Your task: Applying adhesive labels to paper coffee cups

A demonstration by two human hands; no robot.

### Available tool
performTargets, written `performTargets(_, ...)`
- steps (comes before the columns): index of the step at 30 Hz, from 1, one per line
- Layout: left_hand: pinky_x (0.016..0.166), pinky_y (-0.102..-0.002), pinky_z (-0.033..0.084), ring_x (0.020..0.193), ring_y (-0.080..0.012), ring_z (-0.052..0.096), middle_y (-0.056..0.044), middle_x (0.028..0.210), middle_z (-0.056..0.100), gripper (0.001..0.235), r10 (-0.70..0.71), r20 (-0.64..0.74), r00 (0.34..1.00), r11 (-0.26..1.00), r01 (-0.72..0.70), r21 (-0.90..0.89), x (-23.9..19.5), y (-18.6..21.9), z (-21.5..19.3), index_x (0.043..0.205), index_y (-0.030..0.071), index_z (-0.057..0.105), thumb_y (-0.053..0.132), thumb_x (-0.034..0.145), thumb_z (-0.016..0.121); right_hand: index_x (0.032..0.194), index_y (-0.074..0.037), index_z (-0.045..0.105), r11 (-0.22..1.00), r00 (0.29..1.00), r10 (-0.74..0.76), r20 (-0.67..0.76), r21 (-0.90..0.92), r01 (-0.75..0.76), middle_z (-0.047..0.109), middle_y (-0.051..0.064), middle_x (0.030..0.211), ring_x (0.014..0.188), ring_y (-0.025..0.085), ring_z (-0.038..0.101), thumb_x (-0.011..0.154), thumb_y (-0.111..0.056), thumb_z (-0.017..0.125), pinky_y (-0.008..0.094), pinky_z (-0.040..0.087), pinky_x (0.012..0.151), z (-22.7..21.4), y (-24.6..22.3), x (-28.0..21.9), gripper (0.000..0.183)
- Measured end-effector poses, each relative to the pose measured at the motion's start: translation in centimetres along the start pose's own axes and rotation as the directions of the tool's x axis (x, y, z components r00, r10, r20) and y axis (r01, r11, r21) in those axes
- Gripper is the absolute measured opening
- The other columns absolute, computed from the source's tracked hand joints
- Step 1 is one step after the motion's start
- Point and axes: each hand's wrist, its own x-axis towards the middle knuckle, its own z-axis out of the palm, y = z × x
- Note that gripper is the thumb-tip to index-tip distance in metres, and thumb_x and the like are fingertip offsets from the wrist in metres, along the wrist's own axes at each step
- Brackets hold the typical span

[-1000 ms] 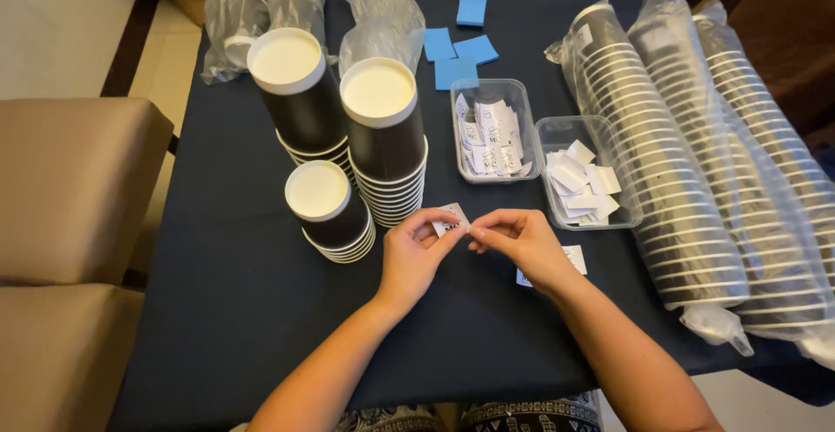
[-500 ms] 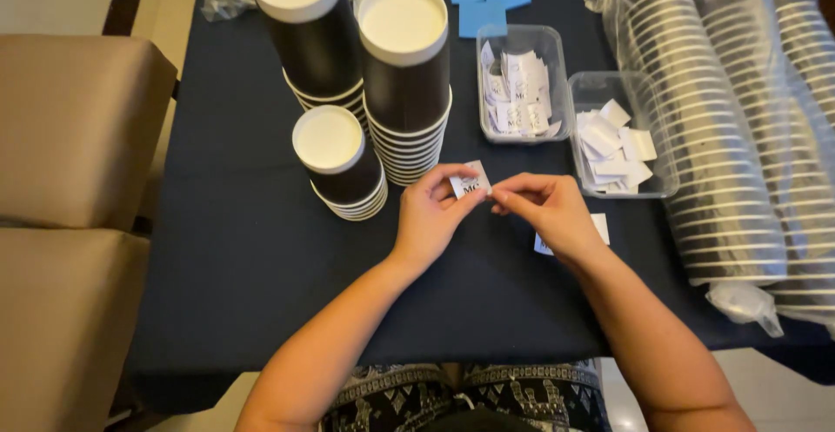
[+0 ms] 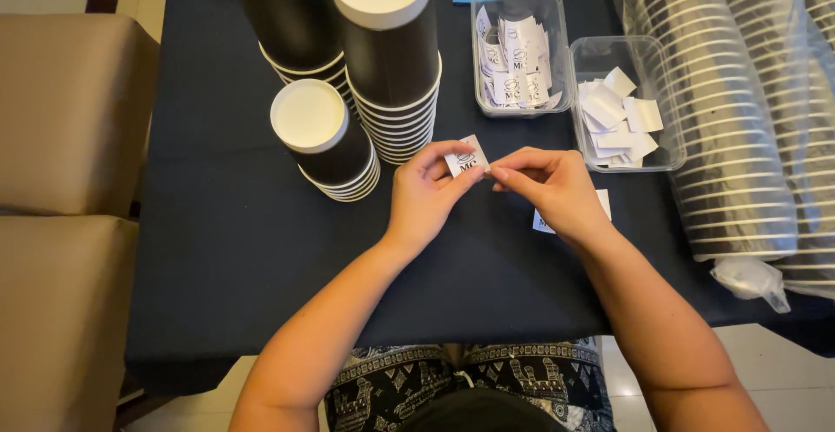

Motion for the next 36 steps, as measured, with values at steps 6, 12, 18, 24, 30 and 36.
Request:
performTargets(6,0.081,-0.033,0.066,0.094,-0.0314,0.075,-0.025,0.106,0.071,0.036,-0.046,0.003,0.999,0.999,0.046,-0.016,-0.1,0.8,0.3,0.119,0.004,0.07,0.001,0.086,0.083,0.097,0.009,0.077,1.0,1.0,0.014,0.008,-0.025,-0.014,0.072,0.016,0.088,0.076,0.016,0.071,0.09,0.003,0.076,0.03,0.062,0.073,-0.1,0.0,0.1,0.009)
performTargets(12,0.081,-0.034,0.066,0.093,-0.0319,0.075,-0.027,0.106,0.071,0.036,-0.049,0.001,0.999,0.999,0.049,-0.005,-0.1,0.6,0.2,0.118,0.003,0.07,0.001,0.085,0.083,0.098,0.009,0.077,1.0,1.0,0.023,-0.003,0.003,-0.023,0.072,0.017,0.088,0.076,0.018,0.073,0.089,0.003,0.078,0.03,0.062,0.072,-0.2,0.5,0.2,0.011)
performTargets(18,0.081,-0.033,0.066,0.092,-0.0312,0.076,-0.025,0.105,0.071,0.037,-0.042,0.005,0.999,0.999,0.042,0.0,0.1,0.3,0.0,0.119,0.002,0.07,0.0,0.085,0.083,0.098,0.008,0.078,0.999,1.0,0.026,0.002,-0.019,-0.026,0.072,0.017,0.088,0.076,0.017,0.073,0.089,0.003,0.077,0.029,0.062,0.072,-0.3,0.8,0.2,0.011)
performTargets(24,0.081,-0.034,0.066,0.091,-0.0296,0.076,-0.024,0.107,0.071,0.035,-0.02,0.005,1.0,1.0,0.02,0.009,0.0,0.2,0.0,0.117,0.002,0.07,0.0,0.085,0.083,0.097,0.008,0.077,1.0,1.0,0.017,-0.014,0.0,-0.017,0.072,0.016,0.088,0.075,0.017,0.072,0.089,0.004,0.076,0.029,0.062,0.072,-0.1,0.9,0.0,0.009)
performTargets(30,0.084,-0.03,0.065,0.097,-0.0243,0.075,-0.019,0.107,0.074,0.036,-0.024,0.024,0.999,0.995,0.021,0.097,0.7,-0.9,-0.7,0.11,0.0,0.076,0.001,0.077,0.09,0.1,0.004,0.078,0.996,0.998,0.064,-0.028,-0.055,-0.065,0.072,0.009,0.077,0.074,0.013,0.07,0.09,0.001,0.074,0.025,0.059,0.072,0.1,1.2,0.0,0.011)
performTargets(36,0.083,-0.025,0.064,0.092,-0.0181,0.073,-0.013,0.098,0.073,0.041,-0.093,0.081,0.992,0.984,0.08,0.158,1.2,-2.1,-1.3,0.105,-0.003,0.075,0.005,0.07,0.095,0.099,-0.001,0.077,0.993,0.998,0.04,0.046,-0.109,-0.035,0.076,0.008,0.073,0.074,0.012,0.071,0.089,0.0,0.073,0.027,0.059,0.072,0.4,-0.1,-0.4,0.011)
